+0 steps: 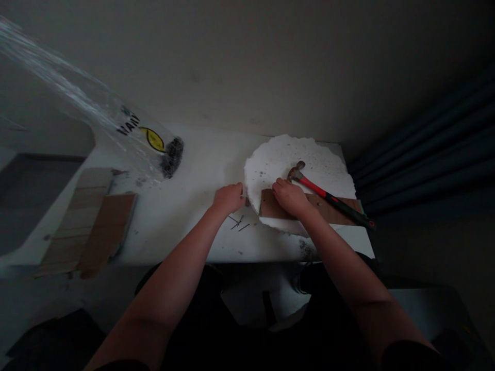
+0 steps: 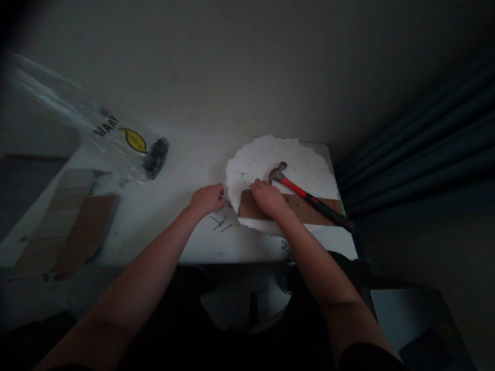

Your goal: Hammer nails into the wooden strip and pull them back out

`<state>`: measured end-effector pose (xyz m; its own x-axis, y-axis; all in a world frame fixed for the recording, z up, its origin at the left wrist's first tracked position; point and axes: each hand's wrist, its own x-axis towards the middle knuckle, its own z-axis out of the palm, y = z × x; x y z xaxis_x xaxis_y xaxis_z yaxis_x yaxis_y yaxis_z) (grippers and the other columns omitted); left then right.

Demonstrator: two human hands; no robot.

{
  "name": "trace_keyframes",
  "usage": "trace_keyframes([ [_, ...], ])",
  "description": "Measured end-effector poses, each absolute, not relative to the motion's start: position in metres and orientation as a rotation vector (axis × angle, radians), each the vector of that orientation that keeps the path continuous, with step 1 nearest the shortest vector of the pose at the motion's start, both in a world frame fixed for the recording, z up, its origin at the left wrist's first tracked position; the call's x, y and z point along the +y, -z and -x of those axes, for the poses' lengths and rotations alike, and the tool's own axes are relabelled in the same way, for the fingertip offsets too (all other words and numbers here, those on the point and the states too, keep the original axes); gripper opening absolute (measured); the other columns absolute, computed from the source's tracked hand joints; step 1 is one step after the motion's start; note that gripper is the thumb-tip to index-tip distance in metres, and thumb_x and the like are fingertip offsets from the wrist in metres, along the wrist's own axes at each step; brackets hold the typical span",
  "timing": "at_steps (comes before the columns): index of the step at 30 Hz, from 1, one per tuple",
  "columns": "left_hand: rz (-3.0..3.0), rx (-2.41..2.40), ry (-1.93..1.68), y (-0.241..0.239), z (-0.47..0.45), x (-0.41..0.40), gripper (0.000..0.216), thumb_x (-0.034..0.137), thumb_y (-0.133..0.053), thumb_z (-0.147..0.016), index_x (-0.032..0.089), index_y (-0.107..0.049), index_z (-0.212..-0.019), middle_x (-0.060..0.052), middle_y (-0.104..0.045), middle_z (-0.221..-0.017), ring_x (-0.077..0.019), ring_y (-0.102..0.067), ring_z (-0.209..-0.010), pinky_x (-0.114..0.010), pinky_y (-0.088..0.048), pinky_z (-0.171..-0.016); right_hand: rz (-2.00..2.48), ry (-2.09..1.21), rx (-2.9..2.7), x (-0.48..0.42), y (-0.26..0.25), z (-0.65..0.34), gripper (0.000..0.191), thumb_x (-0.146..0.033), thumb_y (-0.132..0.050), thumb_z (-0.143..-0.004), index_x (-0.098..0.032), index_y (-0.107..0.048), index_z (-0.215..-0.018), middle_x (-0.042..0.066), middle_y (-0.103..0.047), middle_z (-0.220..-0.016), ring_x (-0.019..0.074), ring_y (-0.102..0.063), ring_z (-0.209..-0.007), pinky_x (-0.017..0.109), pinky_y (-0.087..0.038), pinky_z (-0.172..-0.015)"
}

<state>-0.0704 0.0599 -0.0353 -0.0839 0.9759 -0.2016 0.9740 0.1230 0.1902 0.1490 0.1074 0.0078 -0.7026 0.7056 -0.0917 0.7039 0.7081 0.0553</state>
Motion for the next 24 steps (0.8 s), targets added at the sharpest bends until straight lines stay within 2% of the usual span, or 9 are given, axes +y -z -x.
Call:
trace_keyframes([
  [4,-1.997,2.1,-0.316,0.03,0.064,0.06,0.027,0.023,-0.051,-0.084,0.021,-0.06,-0.108,-0.009,-0.07,-0.099,-0.0255,-0.066,-0.089,-0.034,-0.047,-0.074,-1.154,-0.046,2.794,0.107,-0.006,-0.148,0.033,-0.02,-0.028,-0.102,-0.014,-0.057,-0.115,0.016,-0.058,-0.12,0.0242,-0.057,-0.104,0.03,-0.045,-0.071],
  [7,-2.199,1.847,-0.524,0.025,0.056,0.058,0.029,0.019,-0.048,-0.086,0.021,-0.059,-0.112,-0.007,-0.067,-0.104,-0.0221,-0.063,-0.094,-0.033,-0.048,-0.082,-1.152,-0.06,2.8,0.106,-0.004,-0.148,0.031,-0.017,-0.028,-0.101,-0.013,-0.055,-0.117,0.017,-0.057,-0.121,0.0248,-0.055,-0.105,0.03,-0.046,-0.071],
  [9,-2.331,1.666,-0.604,0.024,0.051,0.057,0.029,0.024,-0.047,-0.09,0.02,-0.058,-0.116,-0.008,-0.064,-0.111,-0.0216,-0.061,-0.1,-0.033,-0.047,-0.089,-1.135,-0.074,2.817,0.105,-0.003,-0.149,0.029,-0.016,-0.03,-0.1,-0.012,-0.054,-0.117,0.017,-0.056,-0.121,0.0251,-0.054,-0.106,0.029,-0.046,-0.071],
  [14,-2.502,1.461,-0.628,0.031,0.046,0.058,0.037,0.044,-0.054,-0.092,0.018,-0.06,-0.117,-0.011,-0.059,-0.121,-0.0249,-0.056,-0.11,-0.039,-0.045,-0.098,-1.156,-0.077,2.801,0.104,-0.002,-0.148,0.026,-0.017,-0.032,-0.1,-0.012,-0.051,-0.117,0.017,-0.055,-0.122,0.0255,-0.054,-0.105,0.03,-0.048,-0.072],
  [24,-2.507,1.447,-0.666,0.036,0.048,0.06,0.039,0.045,-0.057,-0.09,0.017,-0.062,-0.116,-0.012,-0.058,-0.124,-0.025,-0.055,-0.11,-0.04,-0.046,-0.098,-1.239,-0.046,2.835,0.104,-0.002,-0.147,0.023,-0.015,-0.035,-0.097,-0.011,-0.05,-0.113,0.017,-0.055,-0.12,0.0248,-0.056,-0.104,0.03,-0.047,-0.076],
])
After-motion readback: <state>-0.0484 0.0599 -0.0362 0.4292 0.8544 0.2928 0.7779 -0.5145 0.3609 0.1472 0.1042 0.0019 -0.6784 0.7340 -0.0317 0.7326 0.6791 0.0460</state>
